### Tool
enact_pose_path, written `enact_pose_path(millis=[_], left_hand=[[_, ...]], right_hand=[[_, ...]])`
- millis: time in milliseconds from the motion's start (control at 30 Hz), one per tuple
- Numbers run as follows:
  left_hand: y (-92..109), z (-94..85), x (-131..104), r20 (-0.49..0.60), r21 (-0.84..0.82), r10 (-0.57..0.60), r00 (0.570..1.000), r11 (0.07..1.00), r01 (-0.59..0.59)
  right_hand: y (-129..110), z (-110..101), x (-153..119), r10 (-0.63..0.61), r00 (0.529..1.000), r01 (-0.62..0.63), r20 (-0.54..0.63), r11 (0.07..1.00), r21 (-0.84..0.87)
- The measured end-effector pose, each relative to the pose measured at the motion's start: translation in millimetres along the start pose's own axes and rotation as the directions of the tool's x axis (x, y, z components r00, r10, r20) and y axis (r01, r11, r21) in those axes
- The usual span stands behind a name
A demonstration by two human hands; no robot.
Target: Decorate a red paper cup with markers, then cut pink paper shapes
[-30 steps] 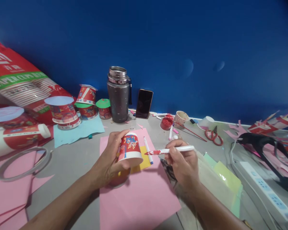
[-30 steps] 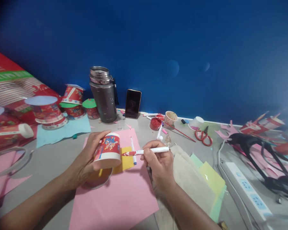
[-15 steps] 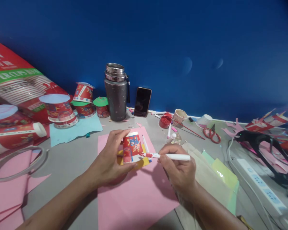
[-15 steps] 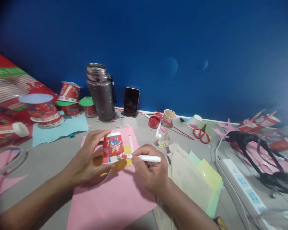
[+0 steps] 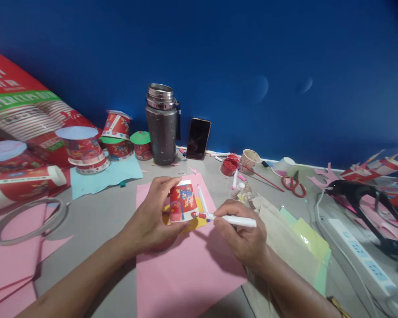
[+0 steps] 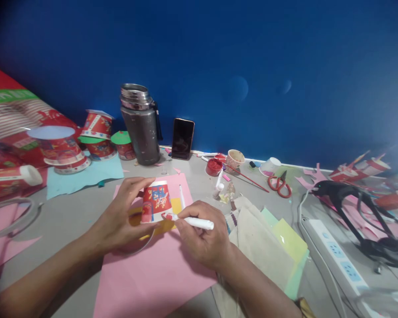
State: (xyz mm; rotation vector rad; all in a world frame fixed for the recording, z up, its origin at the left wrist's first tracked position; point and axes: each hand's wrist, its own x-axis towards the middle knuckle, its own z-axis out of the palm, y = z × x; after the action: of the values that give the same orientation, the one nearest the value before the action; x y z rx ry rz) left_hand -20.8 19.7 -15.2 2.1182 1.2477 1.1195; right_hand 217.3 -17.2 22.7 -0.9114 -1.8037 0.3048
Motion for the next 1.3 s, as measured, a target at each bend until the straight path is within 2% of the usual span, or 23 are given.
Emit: enact_pose_path(millis=[1300], left_hand=[[-5.3,2.8,-1.0,0.005,0.034,0.002,1.0,0.999,-0.003]], right_hand=[[1.2,1.7,2.2,-0.026,1.0,0.026,-0.002,1.0,0.007]])
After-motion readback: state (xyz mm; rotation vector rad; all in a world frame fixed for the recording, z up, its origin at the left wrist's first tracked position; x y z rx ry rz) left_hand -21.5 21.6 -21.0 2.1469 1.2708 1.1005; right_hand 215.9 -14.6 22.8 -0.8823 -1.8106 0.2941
